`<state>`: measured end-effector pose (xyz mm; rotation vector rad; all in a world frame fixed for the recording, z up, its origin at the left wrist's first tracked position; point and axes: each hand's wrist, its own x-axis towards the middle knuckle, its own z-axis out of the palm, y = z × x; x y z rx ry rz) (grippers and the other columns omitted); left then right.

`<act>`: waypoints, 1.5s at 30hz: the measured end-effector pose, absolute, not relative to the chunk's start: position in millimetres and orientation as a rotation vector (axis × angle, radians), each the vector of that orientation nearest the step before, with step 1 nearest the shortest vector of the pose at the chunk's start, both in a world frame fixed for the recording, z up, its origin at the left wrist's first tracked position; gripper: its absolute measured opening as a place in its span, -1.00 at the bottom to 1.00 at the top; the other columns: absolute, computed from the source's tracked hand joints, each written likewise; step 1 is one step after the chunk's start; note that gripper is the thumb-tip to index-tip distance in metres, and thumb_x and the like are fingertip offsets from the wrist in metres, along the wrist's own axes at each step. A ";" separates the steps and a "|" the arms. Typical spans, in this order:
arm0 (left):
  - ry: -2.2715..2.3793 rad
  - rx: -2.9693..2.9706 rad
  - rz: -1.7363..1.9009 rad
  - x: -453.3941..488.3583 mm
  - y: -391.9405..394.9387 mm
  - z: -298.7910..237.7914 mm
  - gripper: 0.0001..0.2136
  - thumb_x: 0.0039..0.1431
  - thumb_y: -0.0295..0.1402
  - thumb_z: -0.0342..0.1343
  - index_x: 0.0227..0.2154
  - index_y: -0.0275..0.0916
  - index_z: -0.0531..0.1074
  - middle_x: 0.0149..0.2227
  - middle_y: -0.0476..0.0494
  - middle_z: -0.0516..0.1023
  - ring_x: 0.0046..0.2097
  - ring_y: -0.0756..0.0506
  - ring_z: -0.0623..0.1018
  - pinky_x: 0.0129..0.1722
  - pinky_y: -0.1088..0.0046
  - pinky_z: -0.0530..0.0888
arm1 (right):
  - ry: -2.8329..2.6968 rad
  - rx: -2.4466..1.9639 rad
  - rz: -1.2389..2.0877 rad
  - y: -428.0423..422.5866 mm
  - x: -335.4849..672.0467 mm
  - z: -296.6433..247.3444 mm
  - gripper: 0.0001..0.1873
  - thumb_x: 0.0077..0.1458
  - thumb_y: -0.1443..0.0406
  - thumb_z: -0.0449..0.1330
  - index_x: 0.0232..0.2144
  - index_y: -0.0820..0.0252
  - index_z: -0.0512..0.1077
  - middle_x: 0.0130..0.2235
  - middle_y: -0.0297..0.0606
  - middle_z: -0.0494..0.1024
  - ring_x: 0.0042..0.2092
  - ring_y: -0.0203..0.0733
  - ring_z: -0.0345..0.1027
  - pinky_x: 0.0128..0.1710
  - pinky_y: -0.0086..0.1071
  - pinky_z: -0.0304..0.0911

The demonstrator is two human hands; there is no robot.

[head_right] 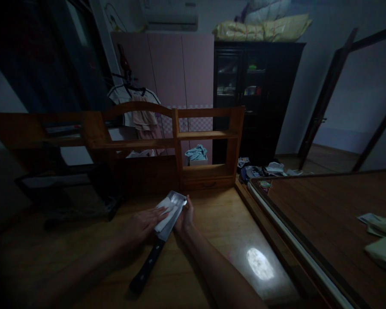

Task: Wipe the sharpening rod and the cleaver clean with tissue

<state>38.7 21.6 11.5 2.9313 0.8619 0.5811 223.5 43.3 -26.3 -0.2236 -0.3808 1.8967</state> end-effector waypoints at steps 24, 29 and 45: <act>0.834 2.878 0.401 62.5 41.9 8.9 -0.60 0.38 -0.32 -0.32 0.22 -0.02 0.15 0.27 0.06 0.12 0.28 -0.05 0.13 0.29 0.24 0.04 | -0.346 -0.201 1.857 49.0 221.3 -31.5 -0.49 0.09 -0.04 0.05 -0.26 0.34 0.42 -0.35 -0.08 0.58 -0.21 0.04 0.48 -0.19 -0.06 0.37; 0.943 2.877 0.432 75.2 72.0 5.9 -0.60 0.38 -0.27 -0.32 0.22 -0.03 0.16 0.27 0.05 0.12 0.28 -0.06 0.13 0.28 0.26 0.01 | -0.344 -0.136 1.824 46.1 219.8 -25.8 -0.52 0.11 0.01 0.04 -0.20 0.31 0.43 -0.29 -0.09 0.58 -0.15 0.04 0.46 -0.13 -0.06 0.35; 1.134 2.892 0.496 94.7 98.2 3.2 -0.57 0.37 -0.28 -0.35 0.22 -0.17 0.15 0.28 -0.09 0.12 0.29 -0.08 0.11 0.26 0.26 0.06 | -0.329 -0.148 1.838 38.3 219.8 -18.3 -0.56 0.11 0.03 0.07 -0.20 0.29 0.43 -0.29 -0.12 0.59 -0.14 0.01 0.46 -0.12 -0.08 0.35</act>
